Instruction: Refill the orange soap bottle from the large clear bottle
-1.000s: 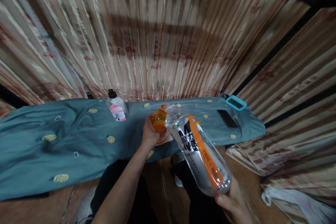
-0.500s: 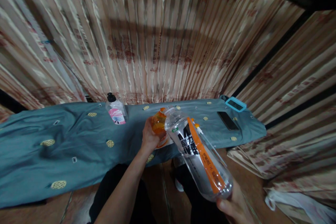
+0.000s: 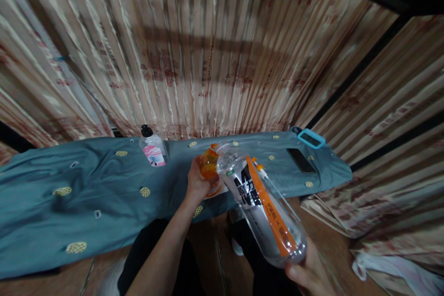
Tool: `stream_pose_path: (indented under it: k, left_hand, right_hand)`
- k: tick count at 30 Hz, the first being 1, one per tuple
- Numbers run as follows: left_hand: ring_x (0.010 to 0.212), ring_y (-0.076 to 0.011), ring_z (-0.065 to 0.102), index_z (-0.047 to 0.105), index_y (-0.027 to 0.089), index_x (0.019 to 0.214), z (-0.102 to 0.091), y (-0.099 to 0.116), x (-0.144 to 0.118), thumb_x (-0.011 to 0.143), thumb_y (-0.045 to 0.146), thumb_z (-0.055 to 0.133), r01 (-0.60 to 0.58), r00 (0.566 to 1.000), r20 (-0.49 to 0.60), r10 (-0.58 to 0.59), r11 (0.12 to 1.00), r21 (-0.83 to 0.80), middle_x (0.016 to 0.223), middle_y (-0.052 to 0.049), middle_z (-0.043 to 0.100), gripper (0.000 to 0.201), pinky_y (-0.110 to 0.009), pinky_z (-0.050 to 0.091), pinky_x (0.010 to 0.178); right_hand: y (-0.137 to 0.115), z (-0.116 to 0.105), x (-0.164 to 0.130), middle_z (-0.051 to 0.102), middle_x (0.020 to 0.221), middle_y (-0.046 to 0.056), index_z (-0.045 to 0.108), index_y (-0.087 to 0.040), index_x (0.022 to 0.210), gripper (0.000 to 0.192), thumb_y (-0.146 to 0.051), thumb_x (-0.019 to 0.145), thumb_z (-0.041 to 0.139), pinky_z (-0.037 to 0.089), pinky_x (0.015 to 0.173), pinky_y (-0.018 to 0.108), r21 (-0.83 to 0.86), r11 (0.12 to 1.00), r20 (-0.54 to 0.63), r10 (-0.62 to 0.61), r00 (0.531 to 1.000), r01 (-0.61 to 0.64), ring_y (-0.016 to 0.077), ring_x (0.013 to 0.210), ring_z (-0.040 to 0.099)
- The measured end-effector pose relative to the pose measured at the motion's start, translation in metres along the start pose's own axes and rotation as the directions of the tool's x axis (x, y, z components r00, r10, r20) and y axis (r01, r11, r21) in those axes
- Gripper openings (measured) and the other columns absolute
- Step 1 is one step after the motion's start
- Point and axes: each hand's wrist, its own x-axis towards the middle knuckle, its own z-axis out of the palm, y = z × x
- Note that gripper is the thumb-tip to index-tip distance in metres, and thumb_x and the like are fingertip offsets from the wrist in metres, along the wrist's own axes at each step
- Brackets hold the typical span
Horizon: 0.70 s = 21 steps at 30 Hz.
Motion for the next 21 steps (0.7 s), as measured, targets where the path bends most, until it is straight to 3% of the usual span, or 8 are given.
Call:
stream_pose_path:
  k: [9,21]
  left_hand:
    - [0.100,-0.0257,0.066,0.052,0.022,0.107,0.0012,-0.0070,0.0007,0.053,0.024,0.079,-0.006,1.000,0.002,0.006,1.000,-0.002,0.105,-0.004,0.067,0.060,-0.039,0.052,0.089]
    - [0.099,-0.0258,0.067,0.053,0.019,0.108,-0.0006,0.0014,-0.0009,0.054,0.021,0.077,0.010,1.000,0.010,-0.010,1.000,0.004,0.106,-0.006,0.068,0.059,-0.038,0.053,0.087]
  right_hand:
    - [-0.0006,-0.0055,-0.0026,0.074,0.125,0.005,0.061,-0.028,0.128,0.084,-0.050,0.052,0.090,0.050,0.098,0.036,-0.050,0.998,-0.010,0.027,1.000,-0.028,0.0344,0.118,0.064]
    - [0.0010,-0.0056,-0.0019,0.074,0.126,0.006,0.060,-0.028,0.130,0.084,-0.050,0.055,0.090,0.050,0.099,0.037,-0.005,1.000,0.008,0.005,1.000,-0.005,0.0342,0.116,0.066]
